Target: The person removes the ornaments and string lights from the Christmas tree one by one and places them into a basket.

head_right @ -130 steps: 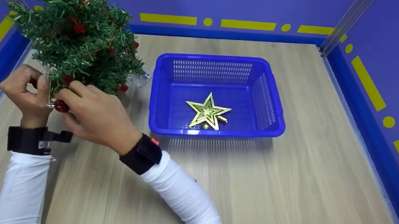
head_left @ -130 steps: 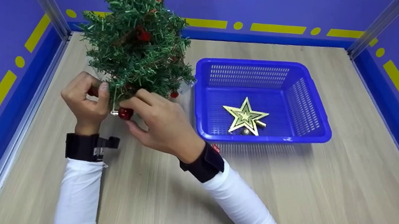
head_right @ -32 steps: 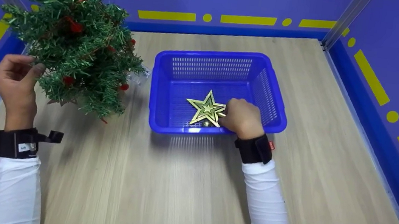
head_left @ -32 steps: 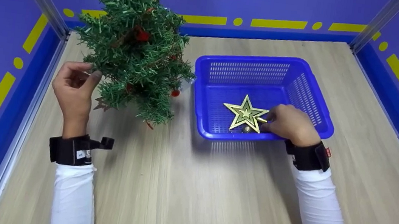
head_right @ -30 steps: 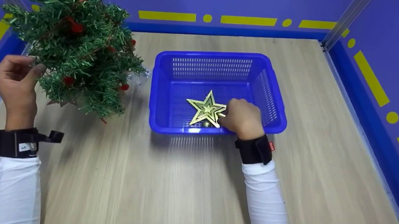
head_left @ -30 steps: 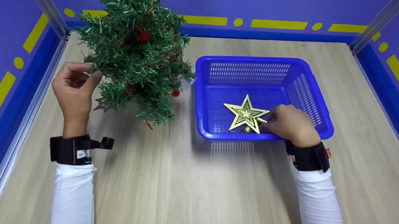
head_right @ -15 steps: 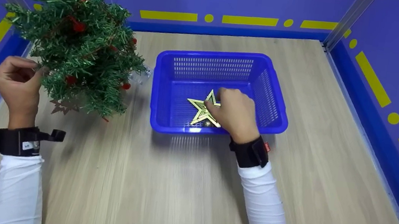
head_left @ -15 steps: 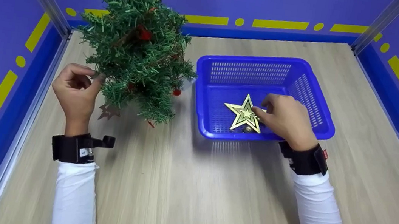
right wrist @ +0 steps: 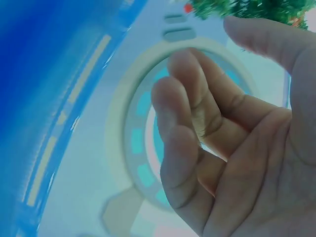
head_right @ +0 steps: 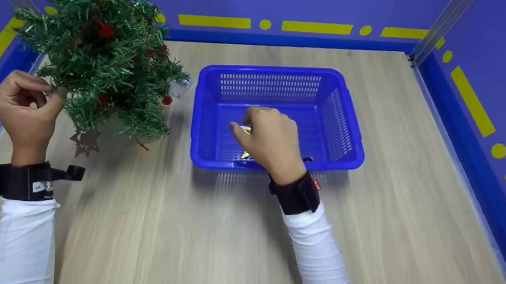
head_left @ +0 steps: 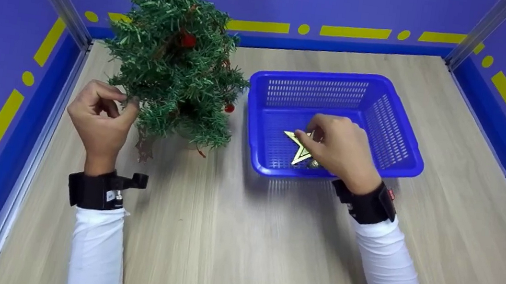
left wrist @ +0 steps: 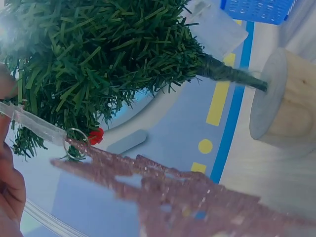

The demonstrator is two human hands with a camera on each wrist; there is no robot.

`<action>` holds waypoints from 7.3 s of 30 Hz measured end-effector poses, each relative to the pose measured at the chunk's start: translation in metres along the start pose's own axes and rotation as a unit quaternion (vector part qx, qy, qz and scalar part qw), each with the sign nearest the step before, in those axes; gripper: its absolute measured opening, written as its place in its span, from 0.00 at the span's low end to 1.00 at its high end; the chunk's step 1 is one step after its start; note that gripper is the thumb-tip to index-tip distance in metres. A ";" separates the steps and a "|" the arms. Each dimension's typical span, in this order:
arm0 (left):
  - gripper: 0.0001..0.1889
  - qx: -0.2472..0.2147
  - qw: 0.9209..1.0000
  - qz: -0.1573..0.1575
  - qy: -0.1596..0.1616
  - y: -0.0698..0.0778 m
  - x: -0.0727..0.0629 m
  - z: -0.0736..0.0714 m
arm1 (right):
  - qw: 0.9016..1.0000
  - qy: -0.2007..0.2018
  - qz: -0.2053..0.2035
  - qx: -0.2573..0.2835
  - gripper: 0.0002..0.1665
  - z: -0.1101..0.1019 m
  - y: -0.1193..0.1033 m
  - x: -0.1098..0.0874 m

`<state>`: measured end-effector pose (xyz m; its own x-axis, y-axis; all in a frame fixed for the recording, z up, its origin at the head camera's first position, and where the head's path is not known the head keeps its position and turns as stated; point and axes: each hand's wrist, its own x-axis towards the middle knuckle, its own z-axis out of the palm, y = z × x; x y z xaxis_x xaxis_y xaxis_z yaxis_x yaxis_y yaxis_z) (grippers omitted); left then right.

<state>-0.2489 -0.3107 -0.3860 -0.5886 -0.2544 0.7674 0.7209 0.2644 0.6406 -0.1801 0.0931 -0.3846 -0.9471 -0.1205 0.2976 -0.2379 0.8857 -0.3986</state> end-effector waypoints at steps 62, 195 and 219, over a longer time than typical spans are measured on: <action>0.06 -0.109 0.961 -0.189 -0.168 -0.004 0.009 -0.020 | 0.973 -0.104 -0.160 0.128 0.34 0.134 -0.129 0.002; 0.12 -0.144 0.927 -0.315 -0.143 -0.015 -0.004 -0.003 | 0.986 -0.112 0.119 0.030 0.19 -0.006 0.054 0.005; 0.06 -0.053 0.925 -0.336 -0.170 -0.035 0.001 -0.027 | 0.989 -0.102 0.104 0.039 0.23 0.000 0.046 0.006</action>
<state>-0.2651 -0.3450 -0.4087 -0.9849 -0.0159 0.1726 0.1714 0.0563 0.9836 -0.1972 0.1328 -0.4014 -0.9991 -0.0336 0.0250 -0.0416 0.8649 -0.5002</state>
